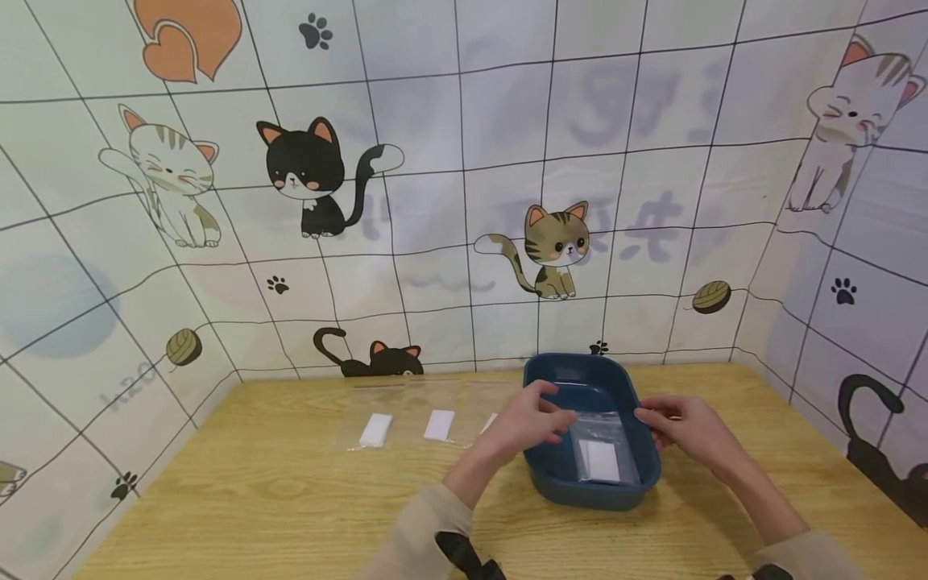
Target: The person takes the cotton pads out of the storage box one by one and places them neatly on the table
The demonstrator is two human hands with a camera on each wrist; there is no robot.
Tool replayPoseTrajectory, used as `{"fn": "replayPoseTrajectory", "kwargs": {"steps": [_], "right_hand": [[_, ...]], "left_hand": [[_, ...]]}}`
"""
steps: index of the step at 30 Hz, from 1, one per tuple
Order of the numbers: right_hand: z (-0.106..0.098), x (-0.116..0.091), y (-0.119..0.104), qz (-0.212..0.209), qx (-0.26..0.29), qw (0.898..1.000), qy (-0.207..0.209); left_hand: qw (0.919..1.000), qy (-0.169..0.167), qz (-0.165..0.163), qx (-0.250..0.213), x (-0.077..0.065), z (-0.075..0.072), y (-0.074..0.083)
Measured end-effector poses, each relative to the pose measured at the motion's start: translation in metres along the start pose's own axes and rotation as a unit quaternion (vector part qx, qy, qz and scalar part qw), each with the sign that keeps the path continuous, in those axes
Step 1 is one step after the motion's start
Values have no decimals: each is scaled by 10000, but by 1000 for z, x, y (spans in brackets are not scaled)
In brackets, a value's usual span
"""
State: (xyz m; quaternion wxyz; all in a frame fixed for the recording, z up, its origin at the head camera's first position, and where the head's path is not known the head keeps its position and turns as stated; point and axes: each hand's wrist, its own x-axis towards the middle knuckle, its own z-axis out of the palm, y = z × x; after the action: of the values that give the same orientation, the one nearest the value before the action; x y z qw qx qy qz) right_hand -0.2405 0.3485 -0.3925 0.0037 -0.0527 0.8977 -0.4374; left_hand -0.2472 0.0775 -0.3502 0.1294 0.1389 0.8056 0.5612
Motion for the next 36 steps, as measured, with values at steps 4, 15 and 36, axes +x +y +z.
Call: {"fn": "replayPoseTrajectory", "kwargs": {"steps": [4, 15, 36], "right_hand": [[-1, 0, 0, 10, 13, 10000, -22], [0, 0, 1, -6, -79, 10000, -20], [-1, 0, 1, 56, -66, 10000, -21]], "left_hand": [[9999, 10, -97, 114, 2, 6, -2], [9992, 138, -351, 106, 6, 19, -9], [9971, 236, -665, -280, 16, 37, -15]]}}
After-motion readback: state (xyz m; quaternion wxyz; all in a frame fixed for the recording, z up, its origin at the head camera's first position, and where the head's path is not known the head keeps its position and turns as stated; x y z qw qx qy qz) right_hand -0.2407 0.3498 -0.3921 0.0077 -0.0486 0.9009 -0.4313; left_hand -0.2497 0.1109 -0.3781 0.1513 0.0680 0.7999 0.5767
